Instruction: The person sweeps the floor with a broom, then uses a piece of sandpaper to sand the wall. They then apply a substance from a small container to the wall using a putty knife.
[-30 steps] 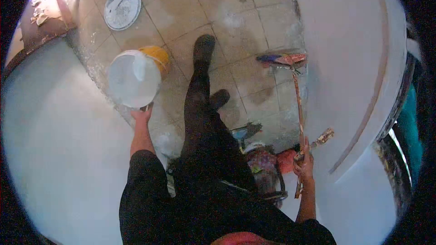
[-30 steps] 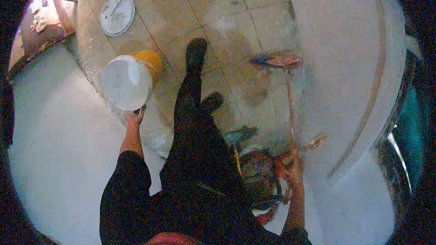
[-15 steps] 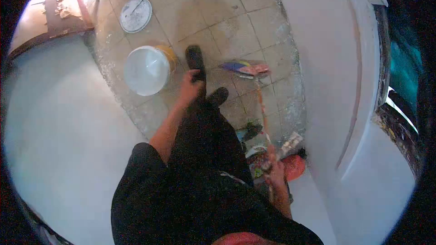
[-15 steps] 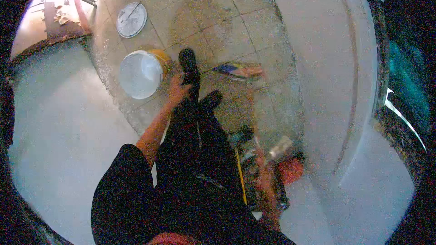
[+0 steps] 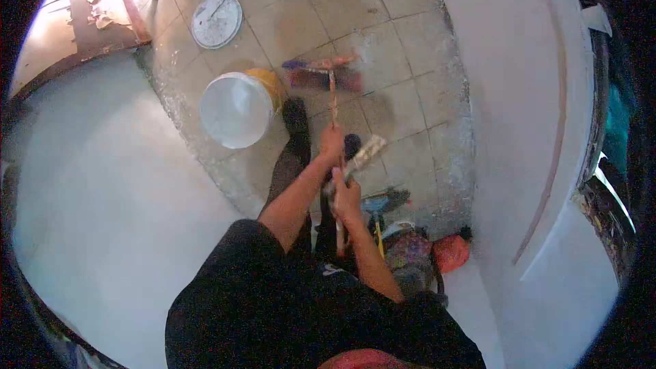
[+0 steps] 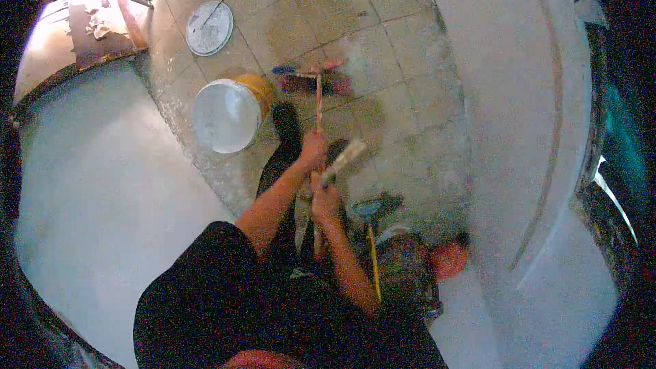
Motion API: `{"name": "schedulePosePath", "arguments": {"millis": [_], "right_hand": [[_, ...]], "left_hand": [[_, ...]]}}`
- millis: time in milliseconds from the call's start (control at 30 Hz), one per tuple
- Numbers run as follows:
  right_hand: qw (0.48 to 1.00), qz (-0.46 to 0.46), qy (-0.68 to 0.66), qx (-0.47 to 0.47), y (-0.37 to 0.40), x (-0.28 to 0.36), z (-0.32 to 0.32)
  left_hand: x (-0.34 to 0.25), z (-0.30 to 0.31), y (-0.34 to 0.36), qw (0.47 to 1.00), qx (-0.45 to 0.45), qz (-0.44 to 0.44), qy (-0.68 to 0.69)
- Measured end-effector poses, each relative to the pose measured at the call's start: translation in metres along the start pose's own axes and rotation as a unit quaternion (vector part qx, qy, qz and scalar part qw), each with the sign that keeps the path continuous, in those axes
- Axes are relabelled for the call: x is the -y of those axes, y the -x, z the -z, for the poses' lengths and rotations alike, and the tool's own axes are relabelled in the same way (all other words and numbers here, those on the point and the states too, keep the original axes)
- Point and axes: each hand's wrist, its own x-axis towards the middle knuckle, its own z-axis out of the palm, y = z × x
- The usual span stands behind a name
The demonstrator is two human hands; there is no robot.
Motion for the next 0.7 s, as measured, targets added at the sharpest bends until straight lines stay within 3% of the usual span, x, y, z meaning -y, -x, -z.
{"name": "schedulePosePath", "arguments": {"millis": [100,167,233,333,433,500,533,600,700], "right_hand": [[0.999,-0.002,-0.039,0.027,-0.012,0.057,-0.035],[0.998,-0.014,-0.048,0.043,-0.033,0.086,-0.057],[0.998,0.011,-0.053,0.015,-0.059,0.109,-0.079],[0.991,0.058,-0.124,0.008,-0.07,0.193,-0.087],[0.99,0.1,-0.096,-0.031,-0.106,0.222,-0.105],[0.962,0.254,-0.08,-0.056,-0.143,0.223,-0.123],[0.961,0.256,-0.086,-0.06,-0.152,0.233,-0.123],[0.982,0.147,-0.074,0.089,-0.161,0.257,-0.114],[0.973,0.184,-0.09,0.109,-0.147,0.269,-0.098]], "left_hand": [[-0.046,0.058,-0.024,0.999,-0.017,-0.027,0.045],[-0.039,0.072,-0.084,0.999,-0.01,-0.042,0.017],[-0.033,0.086,-0.139,0.991,-0.022,-0.111,-0.076],[-0.124,0.127,-0.17,0.989,-0.05,-0.1,-0.096],[-0.188,0.158,-0.201,0.985,-0.068,-0.109,-0.116],[-0.208,0.17,-0.229,0.984,-0.091,-0.124,-0.088],[-0.215,0.175,-0.241,0.984,-0.099,-0.129,-0.069],[-0.226,0.182,-0.257,0.986,-0.104,-0.131,-0.019],[-0.219,0.178,-0.267,0.986,-0.113,-0.117,0.024]]}}
